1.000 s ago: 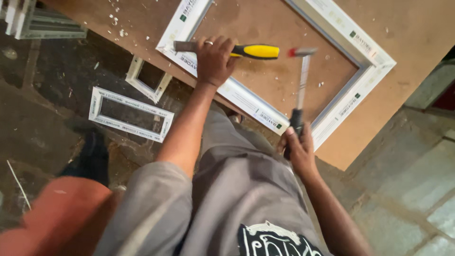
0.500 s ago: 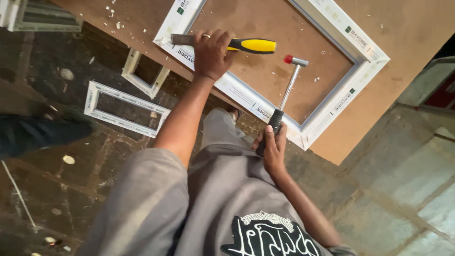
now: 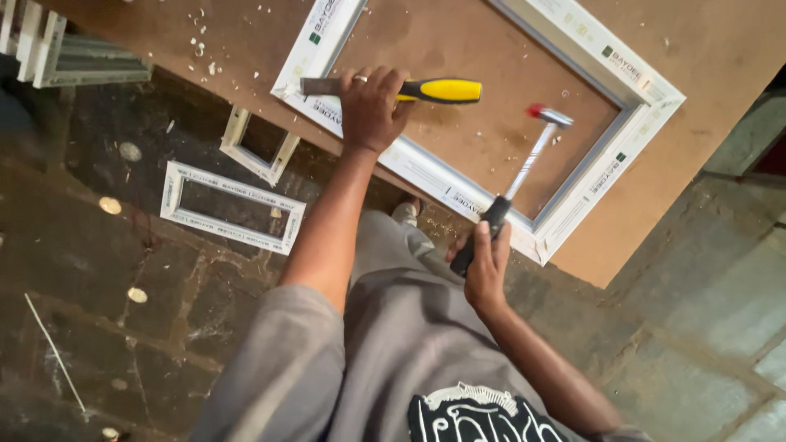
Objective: The person uses a rubber mallet and a utility knife to assemble a white window frame on a workbench. They repeatedly tap the frame corners to seat the joints and occasionally scrape or trim the edges with the knife. The frame remains on the bench throughout the clip.
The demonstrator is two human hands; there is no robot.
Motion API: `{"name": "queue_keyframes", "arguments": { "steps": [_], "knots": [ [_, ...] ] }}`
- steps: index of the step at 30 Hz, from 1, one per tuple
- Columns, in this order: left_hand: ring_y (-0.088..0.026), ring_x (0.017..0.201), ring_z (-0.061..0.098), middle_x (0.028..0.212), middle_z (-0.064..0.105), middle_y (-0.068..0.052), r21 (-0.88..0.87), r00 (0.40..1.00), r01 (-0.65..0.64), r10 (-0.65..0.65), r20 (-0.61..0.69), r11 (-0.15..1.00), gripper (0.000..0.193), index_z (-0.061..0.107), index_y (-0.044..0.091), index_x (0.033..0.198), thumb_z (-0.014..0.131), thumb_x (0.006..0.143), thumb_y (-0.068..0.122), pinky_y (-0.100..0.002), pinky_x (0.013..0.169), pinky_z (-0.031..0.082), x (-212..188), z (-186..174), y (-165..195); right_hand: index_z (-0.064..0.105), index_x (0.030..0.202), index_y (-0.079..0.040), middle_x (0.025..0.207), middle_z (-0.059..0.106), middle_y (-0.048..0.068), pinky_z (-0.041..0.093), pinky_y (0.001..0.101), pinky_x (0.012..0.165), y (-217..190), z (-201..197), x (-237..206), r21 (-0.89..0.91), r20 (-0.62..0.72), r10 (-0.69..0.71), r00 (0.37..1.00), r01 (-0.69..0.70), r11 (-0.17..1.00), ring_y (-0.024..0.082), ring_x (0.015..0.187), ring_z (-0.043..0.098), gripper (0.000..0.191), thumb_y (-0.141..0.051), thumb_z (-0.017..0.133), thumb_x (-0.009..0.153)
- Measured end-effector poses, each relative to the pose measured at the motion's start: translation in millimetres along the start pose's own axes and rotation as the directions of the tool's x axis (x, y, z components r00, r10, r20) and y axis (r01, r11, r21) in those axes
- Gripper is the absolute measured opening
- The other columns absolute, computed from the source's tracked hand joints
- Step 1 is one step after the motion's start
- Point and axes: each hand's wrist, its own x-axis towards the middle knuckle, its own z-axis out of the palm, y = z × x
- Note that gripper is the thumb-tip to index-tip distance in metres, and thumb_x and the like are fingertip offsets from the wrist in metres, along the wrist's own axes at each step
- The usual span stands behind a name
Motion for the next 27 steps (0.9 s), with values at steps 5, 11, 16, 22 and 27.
{"name": "queue_keyframes", "arguments": {
  "steps": [5,11,16,22,27],
  "knots": [
    [-0.032,0.098,0.060,0.099,0.064,-0.006,0.005,1.000,0.015,-0.015,0.008,1.000,0.031,0.064,0.016,0.111,0.076,0.088,0.032,-0.050,0.097,0.038,1.6,-4.8,2.1,0.037,0.121,-0.011,0.079,0.056,0.007,0.053,0.0319,0.057,-12.4,-5.5,7.7,-0.129,0.142,0.158,0.977,-0.140,0.982,0.018,0.064,0.059,0.019,-0.021,0.047,0.109],
    [-0.032,0.099,0.061,0.101,0.064,-0.005,0.023,0.999,0.038,-0.039,0.026,0.999,0.028,0.064,0.017,0.111,0.073,0.087,0.028,-0.049,0.099,0.039,0.1,-3.3,1.1,0.037,0.123,-0.012,0.081,0.055,0.006,0.055,0.0312,0.059,-19.9,-6.3,8.3,0.066,-0.014,-0.072,0.997,0.073,0.995,0.016,0.068,0.059,0.017,-0.022,0.045,0.112],
    [-0.033,0.095,0.061,0.098,0.064,-0.005,0.013,0.998,0.024,-0.024,-0.055,1.000,0.032,0.064,0.017,0.108,0.075,0.088,0.039,-0.050,0.098,0.038,1.1,-3.7,2.0,0.037,0.125,-0.011,0.082,0.054,0.006,0.054,0.0315,0.059,-19.6,-6.4,10.4,-0.054,0.079,0.038,0.996,-0.034,0.998,0.016,0.067,0.057,0.019,-0.018,0.047,0.111],
    [-0.032,0.098,0.062,0.098,0.065,-0.003,0.047,0.998,0.061,-0.062,0.001,0.997,0.028,0.065,0.018,0.108,0.072,0.088,0.036,-0.049,0.096,0.037,1.4,-1.6,1.2,0.036,0.125,-0.010,0.085,0.053,0.006,0.054,0.0316,0.061,-18.6,-13.1,13.4,-0.045,0.081,0.044,0.996,-0.040,0.998,0.017,0.069,0.057,0.021,-0.019,0.048,0.112],
    [-0.031,0.095,0.060,0.098,0.064,-0.004,-0.010,0.998,0.041,-0.042,-0.041,0.999,0.033,0.063,0.016,0.108,0.075,0.090,0.041,-0.049,0.094,0.038,0.2,-2.4,2.2,0.035,0.124,-0.010,0.082,0.053,0.008,0.052,0.0321,0.058,-21.6,-10.8,13.0,-0.095,0.105,0.111,0.988,-0.101,0.990,0.018,0.066,0.057,0.021,-0.020,0.048,0.111]
  ]
}}
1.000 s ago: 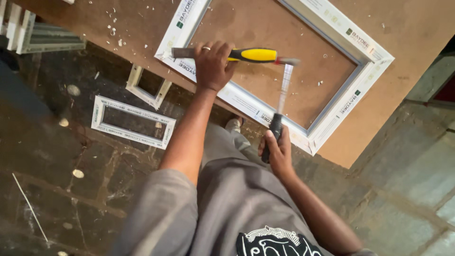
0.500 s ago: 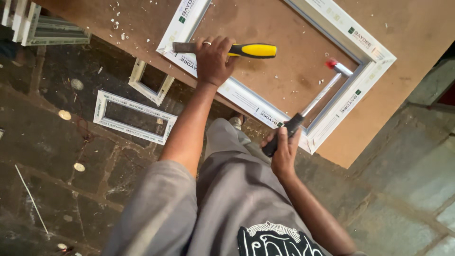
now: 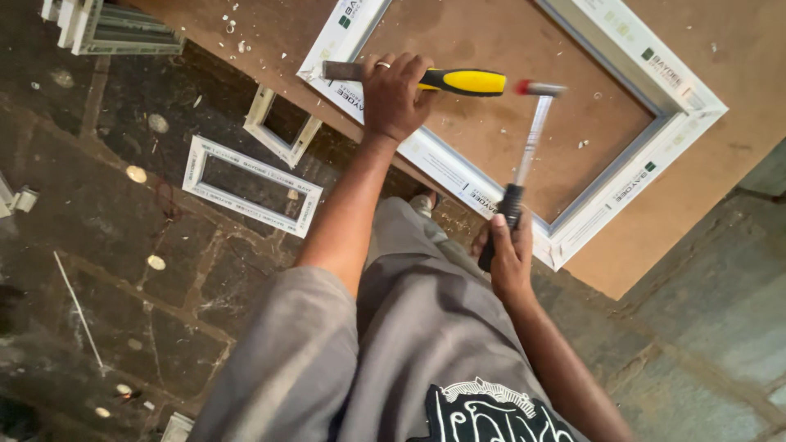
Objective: The person uses a rubber mallet and a utility knife to assemble a white window frame on a workbench. They repeatedly tap the frame corners to seat the joints and occasionally scrape or trim the edges with the knife. The frame remains on the bench throughout the clip.
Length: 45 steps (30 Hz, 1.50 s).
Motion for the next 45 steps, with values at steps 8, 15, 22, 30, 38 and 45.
{"name": "queue_keyframes", "arguments": {
  "steps": [8,15,22,30,38,45],
  "knots": [
    [-0.029,0.095,0.061,0.096,0.065,-0.003,-0.003,0.998,0.062,-0.062,0.015,0.998,0.028,0.062,0.017,0.106,0.076,0.088,0.034,-0.048,0.098,0.038,3.1,-2.6,3.8,0.035,0.126,-0.011,0.086,0.054,0.007,0.052,0.0313,0.061,-0.7,1.2,4.4,0.090,-0.082,-0.077,0.994,0.084,0.992,0.017,0.070,0.058,0.021,-0.020,0.047,0.110],
    [-0.031,0.096,0.061,0.096,0.067,-0.002,0.015,0.998,0.043,-0.042,-0.046,0.999,0.030,0.062,0.018,0.103,0.074,0.077,0.025,-0.048,0.098,0.038,3.8,-3.1,3.8,0.035,0.121,-0.010,0.083,0.053,0.008,0.052,0.0312,0.060,3.6,2.8,3.9,-0.002,0.034,-0.054,0.998,0.054,0.999,0.018,0.067,0.057,0.016,-0.018,0.046,0.112],
    [-0.029,0.096,0.062,0.096,0.067,-0.001,-0.002,0.992,0.107,-0.107,-0.069,0.994,0.022,0.061,0.019,0.102,0.071,0.082,0.018,-0.044,0.102,0.039,1.9,-1.8,2.3,0.038,0.125,-0.008,0.083,0.052,0.007,0.051,0.0305,0.061,-0.9,5.1,1.8,0.025,0.036,-0.044,0.998,0.043,0.999,0.016,0.068,0.055,0.019,-0.019,0.047,0.112],
    [-0.030,0.089,0.061,0.090,0.066,-0.002,0.003,0.995,0.093,-0.093,-0.042,0.996,0.021,0.061,0.018,0.099,0.069,0.079,0.017,-0.044,0.098,0.037,3.0,-3.2,0.5,0.039,0.127,-0.009,0.083,0.052,0.006,0.049,0.0303,0.059,-5.2,2.3,9.2,0.088,0.014,0.009,1.000,-0.010,0.996,0.015,0.067,0.054,0.021,-0.019,0.048,0.111],
    [-0.031,0.089,0.060,0.090,0.066,-0.003,0.011,0.992,0.101,-0.100,-0.071,0.995,0.023,0.061,0.017,0.098,0.068,0.076,0.016,-0.045,0.099,0.038,1.2,-3.7,1.4,0.041,0.125,-0.009,0.081,0.052,0.006,0.046,0.0299,0.056,-10.3,-1.2,11.9,-0.010,0.027,0.123,0.992,-0.123,0.992,0.016,0.065,0.052,0.019,-0.020,0.050,0.111],
    [-0.032,0.096,0.060,0.098,0.066,-0.005,0.004,0.992,0.100,-0.100,-0.072,0.995,0.028,0.061,0.015,0.103,0.070,0.076,0.018,-0.047,0.100,0.037,-0.8,3.2,0.1,0.040,0.127,-0.008,0.080,0.051,0.008,0.048,0.0333,0.058,-2.9,2.8,5.1,0.087,0.031,0.007,1.000,-0.010,0.996,0.018,0.064,0.052,0.022,-0.021,0.049,0.112]
  ]
}}
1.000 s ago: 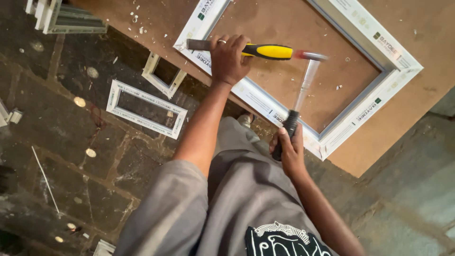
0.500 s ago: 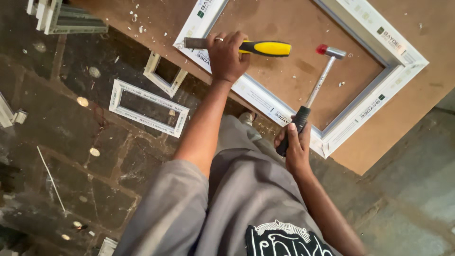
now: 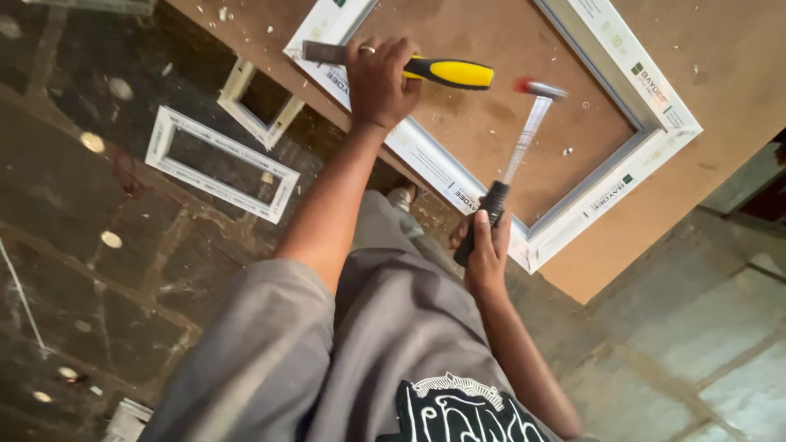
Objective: The person uses a rubber mallet and a utility knife to assemble a white window frame on a workbench. They repeatedly tap the frame corners to seat the joints and occasionally scrape or trim the edges with the knife. The frame remains on the bench throughout the clip.
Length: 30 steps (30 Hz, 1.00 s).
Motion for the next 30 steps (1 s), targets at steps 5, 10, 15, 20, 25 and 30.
{"name": "queue_keyframes", "arguments": {
  "steps": [5,10,15,20,25,30],
  "knots": [
    [-0.030,0.096,0.062,0.096,0.067,-0.003,-0.011,0.999,0.039,-0.039,0.013,0.999,0.024,0.062,0.017,0.100,0.069,0.077,0.018,-0.046,0.098,0.036,1.4,2.7,0.7,0.038,0.124,-0.007,0.085,0.051,0.009,0.051,0.0363,0.064,-1.0,-6.1,5.7,0.065,0.018,-0.029,0.999,0.028,0.997,0.019,0.069,0.053,0.020,-0.020,0.049,0.115],
    [-0.031,0.097,0.060,0.099,0.068,-0.003,0.016,0.997,-0.005,0.006,-0.072,1.000,0.029,0.064,0.018,0.104,0.070,0.075,0.021,-0.045,0.099,0.036,4.6,1.0,1.1,0.040,0.125,-0.009,0.080,0.050,0.008,0.049,0.0344,0.059,3.4,-4.6,5.5,0.031,-0.025,0.000,1.000,0.000,1.000,0.018,0.065,0.052,0.020,-0.021,0.047,0.111],
    [-0.030,0.095,0.061,0.096,0.068,-0.003,0.011,0.999,0.026,-0.026,-0.024,1.000,0.024,0.063,0.017,0.100,0.071,0.077,0.018,-0.045,0.102,0.037,4.9,-0.3,0.5,0.039,0.122,-0.009,0.080,0.050,0.008,0.048,0.0336,0.059,7.7,2.9,2.3,0.029,0.011,0.018,1.000,-0.019,0.999,0.018,0.064,0.051,0.017,-0.020,0.047,0.112],
    [-0.030,0.094,0.061,0.095,0.068,-0.002,-0.002,0.999,0.034,-0.034,-0.034,0.999,0.023,0.062,0.018,0.098,0.069,0.076,0.016,-0.045,0.100,0.038,3.7,-2.2,3.1,0.042,0.124,-0.008,0.077,0.050,0.007,0.049,0.0323,0.057,8.2,9.7,0.2,0.020,0.035,0.047,0.998,-0.048,0.999,0.018,0.062,0.051,0.020,-0.022,0.047,0.111],
    [-0.029,0.091,0.062,0.091,0.067,-0.003,-0.011,0.998,0.066,-0.066,0.004,0.998,0.020,0.062,0.018,0.095,0.070,0.077,0.016,-0.045,0.099,0.039,5.3,-3.2,3.5,0.036,0.121,-0.008,0.081,0.051,0.007,0.048,0.0318,0.058,3.6,6.6,3.3,-0.029,-0.011,0.003,1.000,-0.003,1.000,0.018,0.066,0.054,0.020,-0.020,0.049,0.112],
    [-0.029,0.091,0.062,0.091,0.067,-0.001,-0.012,0.999,0.025,-0.026,-0.045,1.000,0.021,0.062,0.018,0.097,0.070,0.078,0.016,-0.045,0.099,0.039,3.4,-2.7,1.1,0.039,0.128,-0.009,0.080,0.050,0.005,0.049,0.0296,0.059,-2.8,4.2,4.7,-0.040,0.001,-0.022,1.000,0.022,0.999,0.015,0.068,0.052,0.024,-0.022,0.049,0.110]
  ]
}}
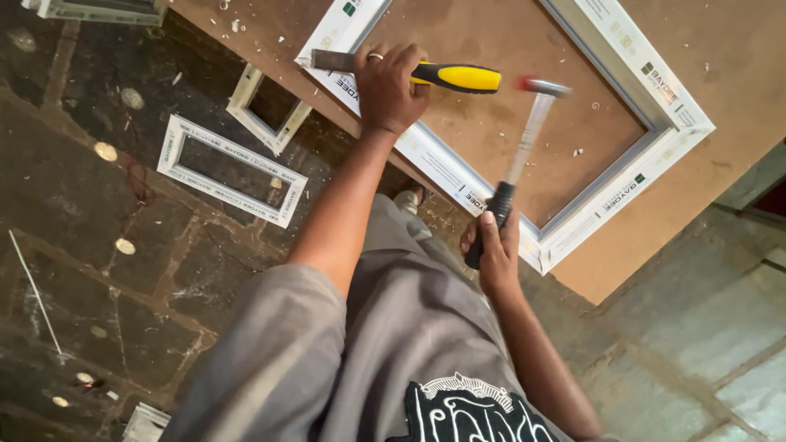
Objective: The person uses a rubber mallet and a utility knife to assemble a white window frame on a workbench. They repeatedly tap the frame corners to seat the joints and occasionally scrape or trim the edges with the knife. The frame remains on the bench throughout the clip.
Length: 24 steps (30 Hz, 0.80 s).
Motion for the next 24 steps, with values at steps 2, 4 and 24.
{"name": "queue_keyframes", "arguments": {
  "steps": [2,4,24],
  "knots": [
    [-0.029,0.092,0.061,0.092,0.067,-0.002,0.017,1.000,-0.013,0.014,-0.002,1.000,0.023,0.062,0.019,0.097,0.069,0.076,0.017,-0.045,0.099,0.038,-0.8,0.1,-0.2,0.041,0.127,-0.009,0.079,0.050,0.006,0.046,0.0294,0.058,-0.8,-0.1,-1.2,-0.041,-0.001,0.038,0.999,-0.038,0.998,0.015,0.066,0.050,0.023,-0.021,0.050,0.110],
    [-0.031,0.094,0.061,0.093,0.067,-0.004,0.041,0.997,-0.054,0.056,-0.047,0.998,0.026,0.063,0.018,0.099,0.070,0.074,0.019,-0.046,0.099,0.037,0.0,-0.2,-0.9,0.038,0.122,-0.010,0.079,0.051,0.005,0.048,0.0293,0.057,0.6,-0.5,-3.7,-0.020,-0.065,-0.016,0.998,0.015,1.000,0.015,0.066,0.053,0.020,-0.022,0.048,0.109],
    [-0.031,0.103,0.064,0.098,0.071,-0.005,0.071,0.985,0.010,-0.022,0.171,0.997,0.026,0.067,0.016,0.100,0.079,0.077,0.021,-0.051,0.101,0.038,1.6,5.3,-11.1,0.055,0.119,-0.012,0.083,0.062,0.005,0.049,0.0288,0.055,-6.2,21.2,6.7,0.168,-0.317,0.244,0.916,-0.199,0.965,0.014,0.063,0.060,0.028,-0.023,0.066,0.095]
  ]
}}
